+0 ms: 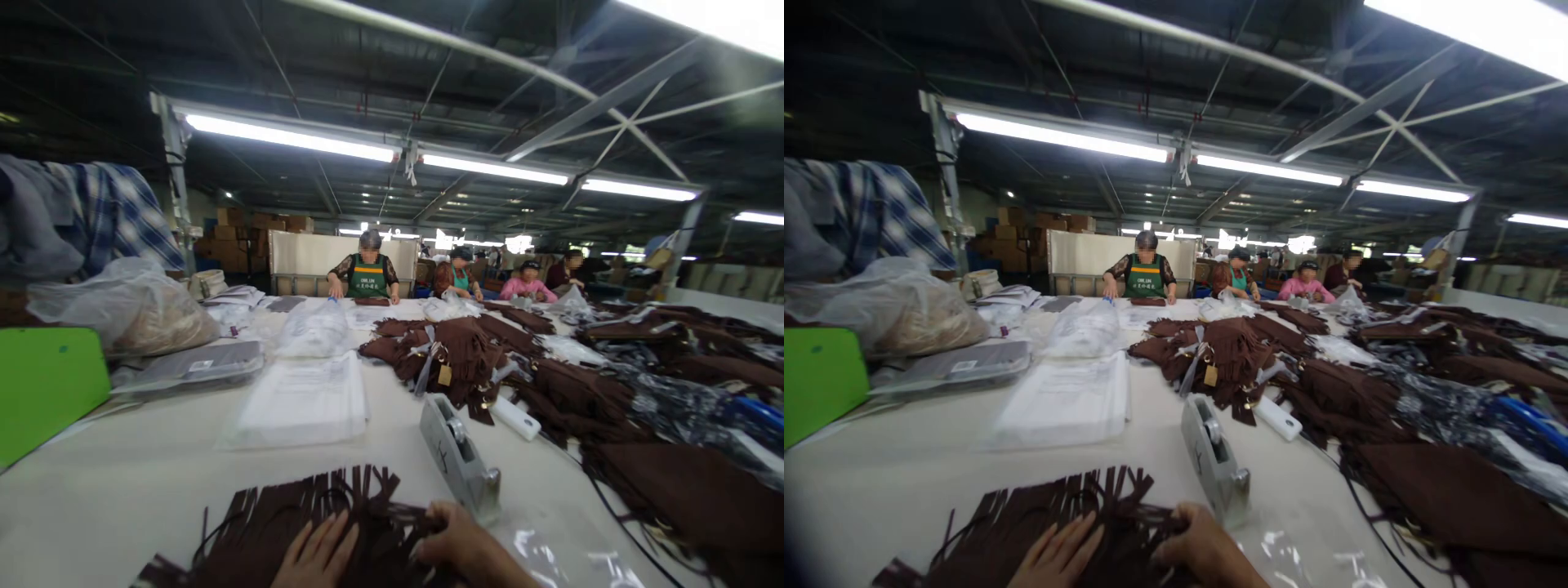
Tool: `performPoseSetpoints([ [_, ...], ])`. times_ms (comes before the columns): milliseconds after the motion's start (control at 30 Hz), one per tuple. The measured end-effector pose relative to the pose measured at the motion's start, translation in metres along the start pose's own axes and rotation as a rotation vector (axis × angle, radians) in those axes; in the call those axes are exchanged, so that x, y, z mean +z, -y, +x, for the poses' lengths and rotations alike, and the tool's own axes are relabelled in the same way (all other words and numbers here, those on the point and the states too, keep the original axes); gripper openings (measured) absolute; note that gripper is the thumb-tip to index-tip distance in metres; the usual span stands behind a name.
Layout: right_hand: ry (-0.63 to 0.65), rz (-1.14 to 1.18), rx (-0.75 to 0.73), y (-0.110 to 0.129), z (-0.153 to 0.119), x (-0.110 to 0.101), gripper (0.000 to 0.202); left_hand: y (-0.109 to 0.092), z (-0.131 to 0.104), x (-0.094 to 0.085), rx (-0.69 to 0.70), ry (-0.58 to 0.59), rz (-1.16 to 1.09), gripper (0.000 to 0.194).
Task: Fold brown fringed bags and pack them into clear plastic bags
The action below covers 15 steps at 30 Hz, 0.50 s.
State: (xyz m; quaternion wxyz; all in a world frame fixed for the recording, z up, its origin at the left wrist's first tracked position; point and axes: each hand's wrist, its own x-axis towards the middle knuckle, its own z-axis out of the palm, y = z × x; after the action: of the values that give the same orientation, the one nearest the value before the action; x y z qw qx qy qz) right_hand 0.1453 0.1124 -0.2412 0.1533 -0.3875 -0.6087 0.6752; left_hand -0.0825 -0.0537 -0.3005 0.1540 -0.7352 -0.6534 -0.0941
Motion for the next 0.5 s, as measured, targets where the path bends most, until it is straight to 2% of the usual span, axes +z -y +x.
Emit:
performPoseSetpoints([
  [33, 0.047, 0.12, 0.039, 0.01, -0.011, -0.005, 0.026, -0.008, 0.0, -0.013, -0.033, 0.027, -0.025, 0.076],
  [100, 0.077, 0.294, 0.021, 0.03, -0.026, -0.018, 0.03, -0.023, 0.005, -0.037, -0.132, 0.1, -0.061, 0.069],
  [167, -0.022, 0.384, -0.016, 0.044, -0.031, -0.036, 0.038, -0.031, 0.011, -0.053, -0.174, 0.173, -0.093, 0.065],
  [267, -0.17, 0.43, -0.113, 0.054, -0.039, -0.049, 0.034, -0.035, 0.016, -0.06, -0.178, 0.214, -0.107, 0.065],
  [300, -0.193, 0.358, -0.151, 0.055, -0.046, -0.044, 0.033, -0.034, 0.016, -0.06, -0.173, 0.211, -0.103, 0.065],
  [367, -0.148, 0.074, -0.27, 0.049, -0.065, -0.018, 0.034, -0.033, 0.014, -0.057, -0.163, 0.189, -0.085, 0.065],
  [400, -0.072, -0.103, -0.344, 0.044, -0.074, 0.0, 0.036, -0.033, 0.013, -0.056, -0.157, 0.174, -0.075, 0.065],
  [433, 0.06, -0.256, -0.47, 0.036, -0.081, 0.019, 0.043, -0.032, 0.011, -0.055, -0.143, 0.163, -0.067, 0.063],
  [500, 0.34, -0.515, -0.633, 0.019, -0.084, 0.05, 0.069, -0.03, 0.01, -0.054, -0.105, 0.156, -0.058, 0.058],
])
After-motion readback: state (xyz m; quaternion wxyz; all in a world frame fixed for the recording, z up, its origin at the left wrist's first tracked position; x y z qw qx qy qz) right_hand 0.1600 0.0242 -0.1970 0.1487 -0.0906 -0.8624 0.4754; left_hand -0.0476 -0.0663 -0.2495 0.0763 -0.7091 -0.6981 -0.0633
